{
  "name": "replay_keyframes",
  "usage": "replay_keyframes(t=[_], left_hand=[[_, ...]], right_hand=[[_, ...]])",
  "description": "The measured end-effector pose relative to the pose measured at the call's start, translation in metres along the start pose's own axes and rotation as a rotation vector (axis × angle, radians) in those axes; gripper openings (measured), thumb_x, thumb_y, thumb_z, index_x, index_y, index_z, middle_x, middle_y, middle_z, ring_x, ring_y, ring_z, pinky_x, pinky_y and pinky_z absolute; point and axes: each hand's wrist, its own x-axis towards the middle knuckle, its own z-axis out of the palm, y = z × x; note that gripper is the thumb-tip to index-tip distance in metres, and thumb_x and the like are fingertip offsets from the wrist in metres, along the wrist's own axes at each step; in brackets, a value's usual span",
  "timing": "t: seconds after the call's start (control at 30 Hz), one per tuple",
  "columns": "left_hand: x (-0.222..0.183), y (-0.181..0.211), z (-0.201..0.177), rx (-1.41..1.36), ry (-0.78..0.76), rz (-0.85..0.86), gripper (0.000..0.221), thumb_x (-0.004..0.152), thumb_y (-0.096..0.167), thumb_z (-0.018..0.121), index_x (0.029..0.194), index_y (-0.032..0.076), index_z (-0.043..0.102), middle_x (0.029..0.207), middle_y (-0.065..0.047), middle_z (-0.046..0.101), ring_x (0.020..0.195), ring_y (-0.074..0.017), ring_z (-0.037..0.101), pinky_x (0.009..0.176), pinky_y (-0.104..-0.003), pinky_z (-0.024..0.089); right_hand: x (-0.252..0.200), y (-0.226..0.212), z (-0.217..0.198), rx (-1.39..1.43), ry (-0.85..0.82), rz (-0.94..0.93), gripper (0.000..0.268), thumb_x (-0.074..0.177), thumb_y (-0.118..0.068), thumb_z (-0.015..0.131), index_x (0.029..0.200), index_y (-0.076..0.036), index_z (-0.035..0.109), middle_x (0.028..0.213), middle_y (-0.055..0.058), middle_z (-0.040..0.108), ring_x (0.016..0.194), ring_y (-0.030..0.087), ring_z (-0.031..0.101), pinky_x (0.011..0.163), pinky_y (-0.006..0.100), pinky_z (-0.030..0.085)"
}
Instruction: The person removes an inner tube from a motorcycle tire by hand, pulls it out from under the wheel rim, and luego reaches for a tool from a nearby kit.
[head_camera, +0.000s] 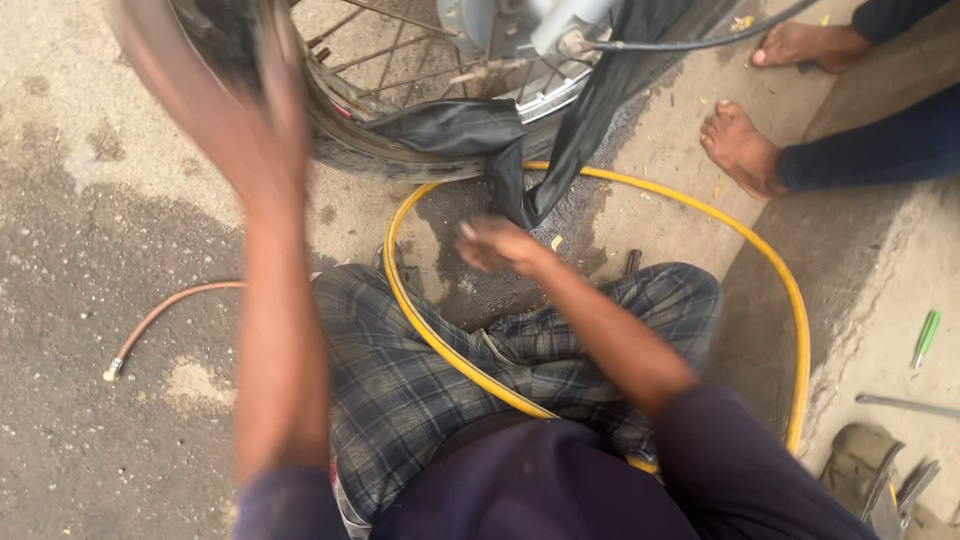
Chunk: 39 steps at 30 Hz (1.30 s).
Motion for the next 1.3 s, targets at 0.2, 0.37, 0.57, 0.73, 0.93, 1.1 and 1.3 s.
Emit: replay_keyframes(t=[0.2, 0.37, 0.57, 0.73, 0.93, 1.1, 1.3], left_hand=[[-0.183, 0.042, 0.020, -0.222, -0.984, -0.306, 0.019, 0.089, 0.019, 0.074, 0.108, 0.018, 0.075, 0.128, -0.012, 0.069, 0.124, -0.0318, 0.063, 0.112, -0.045, 0.050], [-0.219, 0.063, 0.095, -0.082, -1.054, 0.208, 0.046, 0.082, 0.028, 0.073, 0.119, 0.002, 0.064, 0.140, -0.023, 0.058, 0.138, -0.0409, 0.047, 0.117, -0.052, 0.034], [-0.238, 0.041, 0.149, 0.120, -1.220, 0.179, 0.038, 0.117, 0.022, 0.046, 0.146, 0.002, 0.058, 0.150, -0.023, 0.054, 0.149, -0.0407, 0.045, 0.133, -0.054, 0.023], [-0.223, 0.068, 0.131, 0.211, -1.047, 0.319, 0.087, 0.079, 0.041, 0.070, 0.153, 0.002, 0.044, 0.155, -0.027, 0.035, 0.145, -0.0414, 0.031, 0.122, -0.055, 0.016], [-0.205, 0.086, 0.119, 0.115, -1.050, 0.208, 0.086, 0.077, 0.043, 0.076, 0.148, 0.003, 0.048, 0.152, -0.031, 0.037, 0.143, -0.0463, 0.031, 0.122, -0.057, 0.017], [-0.198, 0.086, 0.134, 0.095, -1.019, 0.095, 0.064, 0.082, 0.027, 0.070, 0.139, 0.004, 0.055, 0.133, -0.025, 0.052, 0.129, -0.0437, 0.044, 0.115, -0.058, 0.030], [-0.210, 0.085, 0.169, 0.188, -0.967, 0.048, 0.040, 0.087, 0.017, 0.063, 0.124, 0.004, 0.061, 0.121, -0.021, 0.061, 0.117, -0.0388, 0.055, 0.102, -0.052, 0.042]], right_hand=[[-0.091, -0.054, -0.069, 0.308, 0.445, -0.214, 0.025, 0.097, -0.029, 0.066, 0.110, -0.009, 0.061, 0.099, 0.003, 0.073, 0.081, 0.019, 0.069, 0.076, 0.036, 0.056], [-0.068, -0.046, -0.099, 0.126, 0.509, -0.295, 0.030, 0.096, -0.029, 0.071, 0.111, -0.005, 0.062, 0.087, 0.006, 0.072, 0.067, 0.020, 0.063, 0.060, 0.035, 0.053], [-0.099, -0.090, -0.301, 0.625, 0.771, -0.763, 0.032, 0.091, -0.024, 0.070, 0.117, -0.008, 0.061, 0.106, 0.003, 0.069, 0.091, 0.024, 0.062, 0.086, 0.042, 0.049], [-0.084, -0.142, -0.345, 0.813, 0.560, -1.045, 0.032, 0.095, -0.023, 0.067, 0.122, -0.007, 0.059, 0.110, 0.004, 0.064, 0.099, 0.024, 0.059, 0.094, 0.042, 0.046], [-0.002, -0.023, -0.200, 0.198, 1.171, -0.916, 0.029, 0.105, -0.027, 0.062, 0.114, 0.001, 0.058, 0.092, 0.003, 0.054, 0.079, 0.014, 0.050, 0.071, 0.031, 0.044], [0.011, 0.047, -0.057, -0.640, 0.437, -0.716, 0.022, 0.090, -0.013, 0.075, 0.106, 0.000, 0.069, 0.106, 0.016, 0.072, 0.102, 0.025, 0.067, 0.092, 0.038, 0.053], [-0.007, -0.059, -0.063, -0.781, 1.110, -0.860, 0.027, 0.102, -0.014, 0.065, 0.122, 0.004, 0.062, 0.112, 0.021, 0.067, 0.104, 0.035, 0.065, 0.094, 0.045, 0.050]])
